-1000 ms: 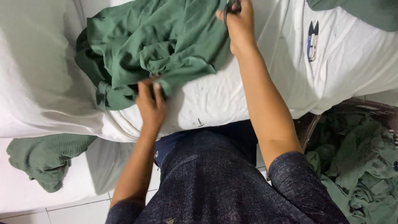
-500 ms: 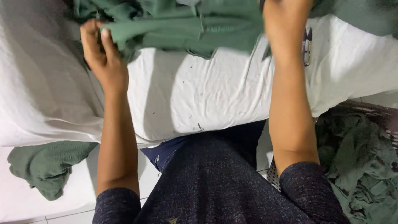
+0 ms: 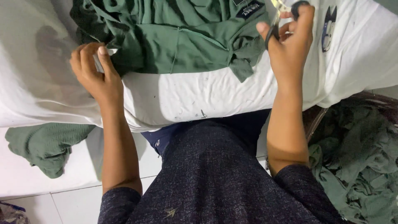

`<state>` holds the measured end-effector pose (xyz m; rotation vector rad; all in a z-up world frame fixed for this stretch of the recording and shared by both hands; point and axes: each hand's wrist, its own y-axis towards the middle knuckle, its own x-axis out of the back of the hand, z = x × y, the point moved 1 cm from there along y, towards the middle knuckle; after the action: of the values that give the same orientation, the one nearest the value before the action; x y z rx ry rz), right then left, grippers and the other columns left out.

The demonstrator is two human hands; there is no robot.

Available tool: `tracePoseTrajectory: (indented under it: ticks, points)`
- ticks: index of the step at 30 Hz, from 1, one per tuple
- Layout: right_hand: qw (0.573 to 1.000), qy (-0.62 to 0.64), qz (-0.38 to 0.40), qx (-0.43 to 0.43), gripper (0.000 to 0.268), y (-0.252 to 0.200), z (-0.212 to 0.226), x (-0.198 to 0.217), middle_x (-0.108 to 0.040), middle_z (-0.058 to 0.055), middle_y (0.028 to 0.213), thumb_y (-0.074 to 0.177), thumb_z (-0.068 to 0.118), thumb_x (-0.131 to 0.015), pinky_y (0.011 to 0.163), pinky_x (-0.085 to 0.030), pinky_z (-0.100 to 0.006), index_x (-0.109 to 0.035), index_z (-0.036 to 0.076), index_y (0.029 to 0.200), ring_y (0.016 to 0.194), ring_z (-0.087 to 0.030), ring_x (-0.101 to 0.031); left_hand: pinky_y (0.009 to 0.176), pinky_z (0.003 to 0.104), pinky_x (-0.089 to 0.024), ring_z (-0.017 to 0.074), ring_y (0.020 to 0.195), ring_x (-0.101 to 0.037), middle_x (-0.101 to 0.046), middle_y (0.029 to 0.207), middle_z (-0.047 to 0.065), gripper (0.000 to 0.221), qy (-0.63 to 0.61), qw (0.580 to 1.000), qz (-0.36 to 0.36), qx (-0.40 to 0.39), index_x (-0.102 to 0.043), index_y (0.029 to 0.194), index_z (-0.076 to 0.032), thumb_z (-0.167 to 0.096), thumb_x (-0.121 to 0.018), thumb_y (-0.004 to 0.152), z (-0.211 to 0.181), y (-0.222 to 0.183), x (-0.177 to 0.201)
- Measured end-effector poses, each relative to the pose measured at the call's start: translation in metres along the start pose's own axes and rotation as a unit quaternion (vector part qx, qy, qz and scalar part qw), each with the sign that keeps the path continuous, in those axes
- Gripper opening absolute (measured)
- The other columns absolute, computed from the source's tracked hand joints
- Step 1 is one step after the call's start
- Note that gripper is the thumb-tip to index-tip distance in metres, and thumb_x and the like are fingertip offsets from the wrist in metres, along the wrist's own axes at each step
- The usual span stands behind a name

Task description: Trimming loose threads and excess fabric from a green garment using scissors for quality control.

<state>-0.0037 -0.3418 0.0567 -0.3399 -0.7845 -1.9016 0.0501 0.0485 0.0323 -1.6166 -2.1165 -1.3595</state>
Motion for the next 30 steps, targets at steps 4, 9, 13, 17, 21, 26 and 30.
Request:
tracePoseTrajectory:
  ticks: [4, 9, 13, 17, 21, 26, 30]
  points:
    - [0.984, 0.159, 0.009, -0.076, 0.064, -0.036, -0.024, 0.002, -0.04, -0.009, 0.137, 0.1, -0.007, -0.076, 0.092, -0.048, -0.036, -0.036, 0.017, 0.144, 0.112, -0.023, -0.046, 0.098, 0.05, -0.042, 0.0378, 0.115, -0.053, -0.058, 0.119, 0.02, 0.022, -0.007, 0.993, 0.037, -0.11, -0.064, 0.118, 0.003, -0.016, -0.055, 0.111, -0.036, -0.001, -0.007]
    - [0.973, 0.205, 0.017, -0.107, 0.057, -0.052, -0.019, -0.007, -0.054, -0.008, 0.121, 0.095, -0.007, -0.078, 0.095, -0.057, -0.034, -0.045, 0.014, 0.138, 0.12, -0.022, -0.055, 0.108, 0.057, -0.041, 0.0453, 0.13, -0.051, -0.058, 0.134, 0.022, 0.029, -0.067, 0.969, 0.156, -0.177, -0.059, 0.133, 0.002, -0.015, -0.054, 0.11, -0.052, -0.003, -0.048]
    - [0.969, 0.205, 0.059, -0.128, 0.04, -0.056, -0.019, -0.021, -0.055, -0.014, 0.124, 0.095, -0.023, -0.059, 0.079, -0.065, -0.032, -0.047, 0.004, 0.12, 0.106, -0.03, -0.075, 0.105, 0.054, -0.033, 0.0356, 0.146, -0.039, -0.051, 0.15, 0.01, 0.072, 0.065, 0.955, 0.264, -0.119, -0.031, 0.161, -0.013, -0.025, -0.072, 0.103, -0.034, -0.008, -0.084]
    - [0.986, 0.14, 0.074, -0.062, 0.049, -0.052, -0.009, -0.043, -0.069, -0.021, 0.122, 0.085, -0.008, -0.088, 0.07, -0.065, -0.029, -0.051, 0.003, 0.115, 0.091, -0.023, -0.076, 0.089, 0.053, -0.029, 0.0324, 0.119, -0.05, -0.056, 0.112, 0.008, 0.054, 0.055, 0.965, 0.207, -0.154, -0.064, 0.134, -0.012, -0.019, -0.09, 0.087, -0.026, 0.002, -0.096]
    - [0.997, 0.035, 0.045, -0.049, 0.049, -0.056, -0.014, -0.058, -0.053, -0.011, 0.107, 0.084, -0.006, -0.089, 0.057, -0.05, -0.033, -0.05, 0.004, 0.112, 0.062, -0.015, -0.058, 0.098, 0.051, -0.029, 0.0309, 0.103, -0.057, -0.055, 0.102, 0.009, 0.033, 0.016, 0.971, 0.153, -0.185, -0.069, 0.111, -0.008, -0.005, -0.086, 0.082, -0.03, -0.001, -0.081]
    - [0.997, 0.043, -0.057, -0.032, 0.043, -0.068, -0.016, -0.047, -0.074, -0.014, 0.093, 0.083, -0.003, -0.091, 0.053, -0.06, -0.03, -0.058, 0.0, 0.11, 0.062, -0.024, -0.073, 0.088, 0.045, -0.041, 0.0256, 0.07, -0.058, -0.057, 0.081, 0.003, 0.042, -0.023, 0.962, 0.076, -0.26, -0.072, 0.094, -0.013, 0.008, -0.08, 0.058, -0.012, -0.029, -0.051]
    - [0.991, 0.132, 0.001, 0.023, 0.048, -0.069, 0.01, -0.055, -0.07, -0.013, 0.121, 0.082, -0.007, -0.091, 0.076, -0.063, -0.034, -0.059, -0.001, 0.117, 0.075, -0.026, -0.076, 0.084, 0.043, -0.039, 0.022, 0.073, -0.06, -0.06, 0.085, 0.002, 0.031, -0.052, 0.96, 0.092, -0.26, -0.076, 0.095, -0.016, -0.001, -0.079, 0.068, -0.035, -0.053, -0.048]
